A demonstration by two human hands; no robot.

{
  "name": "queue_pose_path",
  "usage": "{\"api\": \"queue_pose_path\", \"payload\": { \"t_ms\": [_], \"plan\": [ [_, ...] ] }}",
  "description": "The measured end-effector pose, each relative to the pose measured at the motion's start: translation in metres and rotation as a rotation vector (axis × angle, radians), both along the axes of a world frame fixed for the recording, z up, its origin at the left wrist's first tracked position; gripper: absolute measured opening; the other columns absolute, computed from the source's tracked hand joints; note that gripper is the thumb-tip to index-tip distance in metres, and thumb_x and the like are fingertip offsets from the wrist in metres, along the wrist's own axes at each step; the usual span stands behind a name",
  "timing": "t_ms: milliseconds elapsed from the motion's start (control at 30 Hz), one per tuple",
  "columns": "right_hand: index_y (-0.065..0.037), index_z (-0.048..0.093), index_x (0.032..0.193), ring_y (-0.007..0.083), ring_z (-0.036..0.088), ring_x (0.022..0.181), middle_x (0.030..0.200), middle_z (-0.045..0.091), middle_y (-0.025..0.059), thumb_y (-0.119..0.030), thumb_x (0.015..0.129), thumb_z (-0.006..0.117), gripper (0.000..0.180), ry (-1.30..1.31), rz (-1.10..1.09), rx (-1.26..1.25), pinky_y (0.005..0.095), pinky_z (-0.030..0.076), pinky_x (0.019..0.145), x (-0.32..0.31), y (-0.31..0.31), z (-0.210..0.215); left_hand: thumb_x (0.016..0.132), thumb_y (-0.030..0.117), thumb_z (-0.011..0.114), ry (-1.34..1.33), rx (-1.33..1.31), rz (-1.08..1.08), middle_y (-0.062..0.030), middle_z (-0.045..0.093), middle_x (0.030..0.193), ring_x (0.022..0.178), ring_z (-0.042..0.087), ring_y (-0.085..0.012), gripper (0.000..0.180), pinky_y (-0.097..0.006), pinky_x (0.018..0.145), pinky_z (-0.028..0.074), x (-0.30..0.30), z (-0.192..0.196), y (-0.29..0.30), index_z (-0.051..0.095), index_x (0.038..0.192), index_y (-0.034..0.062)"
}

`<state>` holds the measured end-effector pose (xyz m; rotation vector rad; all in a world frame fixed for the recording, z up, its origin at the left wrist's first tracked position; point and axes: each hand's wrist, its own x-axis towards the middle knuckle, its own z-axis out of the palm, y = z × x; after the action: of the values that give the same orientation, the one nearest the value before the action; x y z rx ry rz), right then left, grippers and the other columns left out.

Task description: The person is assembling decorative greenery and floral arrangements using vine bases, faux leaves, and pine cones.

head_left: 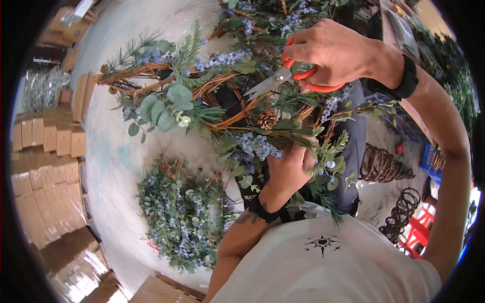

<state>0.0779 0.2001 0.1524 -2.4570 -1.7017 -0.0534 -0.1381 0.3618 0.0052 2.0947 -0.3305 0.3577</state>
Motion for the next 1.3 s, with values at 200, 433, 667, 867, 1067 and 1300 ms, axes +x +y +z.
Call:
{"api": "queue_pose_path", "payload": {
  "t_ms": [200, 433, 667, 867, 1067, 1300],
  "plan": [
    [-0.004, 0.070, 0.111, 0.0348, 0.070, 0.074, 0.102, 0.070, 0.0128, -0.033, 0.070, 0.095, 0.057, 0.000, 0.137, -0.070, 0.0433, 0.057, 0.065, 0.021, 0.007, 0.010, 0.080, 0.003, 0.077, 0.039, 0.044, -0.038, -0.0106, 0.075, 0.108, 0.095, 0.070, -0.0351, 0.049, -0.046, 0.087, 0.053, -0.002, -0.003, 0.003, 0.067, 0.127, 0.0056],
    [-0.004, 0.068, 0.103, 0.0324, 0.068, 0.068, 0.086, 0.067, 0.0104, -0.032, 0.065, 0.095, 0.054, -0.117, 0.276, -0.108, 0.0436, 0.053, 0.057, 0.030, 0.023, 0.013, 0.080, 0.002, 0.076, 0.006, 0.022, -0.065, -0.0140, 0.074, 0.114, 0.098, 0.071, -0.0363, 0.049, -0.048, 0.087, 0.053, -0.002, -0.008, 0.004, 0.066, 0.128, 0.0034],
    [-0.008, 0.068, 0.107, 0.0369, 0.070, 0.074, 0.091, 0.069, 0.0121, -0.028, 0.075, 0.086, 0.041, -0.025, 0.278, -0.004, 0.0476, 0.055, 0.063, 0.030, 0.023, -0.017, 0.081, 0.003, 0.076, 0.037, -0.073, -0.062, -0.0166, 0.074, 0.116, 0.096, 0.071, -0.0387, 0.038, -0.049, 0.087, 0.055, -0.004, -0.005, 0.000, 0.069, 0.119, 0.0014],
    [-0.009, 0.068, 0.110, 0.0381, 0.069, 0.073, 0.097, 0.071, 0.0121, -0.028, 0.076, 0.085, 0.043, 0.039, 0.271, -0.001, 0.0480, 0.055, 0.062, 0.032, 0.027, -0.028, 0.079, 0.006, 0.077, 0.023, -0.042, -0.096, -0.0130, 0.073, 0.121, 0.101, 0.069, -0.0387, 0.037, -0.049, 0.091, 0.053, 0.000, -0.005, 0.003, 0.071, 0.116, 0.0055],
    [-0.006, 0.067, 0.112, 0.0393, 0.069, 0.074, 0.099, 0.071, 0.0129, -0.028, 0.075, 0.086, 0.046, 0.036, 0.292, 0.030, 0.0480, 0.056, 0.064, 0.029, 0.024, -0.032, 0.076, 0.007, 0.077, 0.046, -0.057, -0.052, -0.0121, 0.073, 0.124, 0.102, 0.069, -0.0382, 0.038, -0.049, 0.090, 0.054, -0.006, -0.010, 0.001, 0.072, 0.114, 0.0075],
    [0.000, 0.067, 0.104, 0.0342, 0.071, 0.078, 0.088, 0.070, 0.0141, -0.020, 0.077, 0.090, 0.041, 0.409, -0.048, 0.273, 0.0429, 0.057, 0.068, 0.042, 0.013, -0.016, 0.081, 0.012, 0.075, -0.058, 0.021, -0.073, -0.0109, 0.070, 0.124, 0.101, 0.070, -0.0333, 0.066, -0.042, 0.085, 0.057, -0.006, -0.024, -0.004, 0.060, 0.145, 0.0171]
  ]
}}
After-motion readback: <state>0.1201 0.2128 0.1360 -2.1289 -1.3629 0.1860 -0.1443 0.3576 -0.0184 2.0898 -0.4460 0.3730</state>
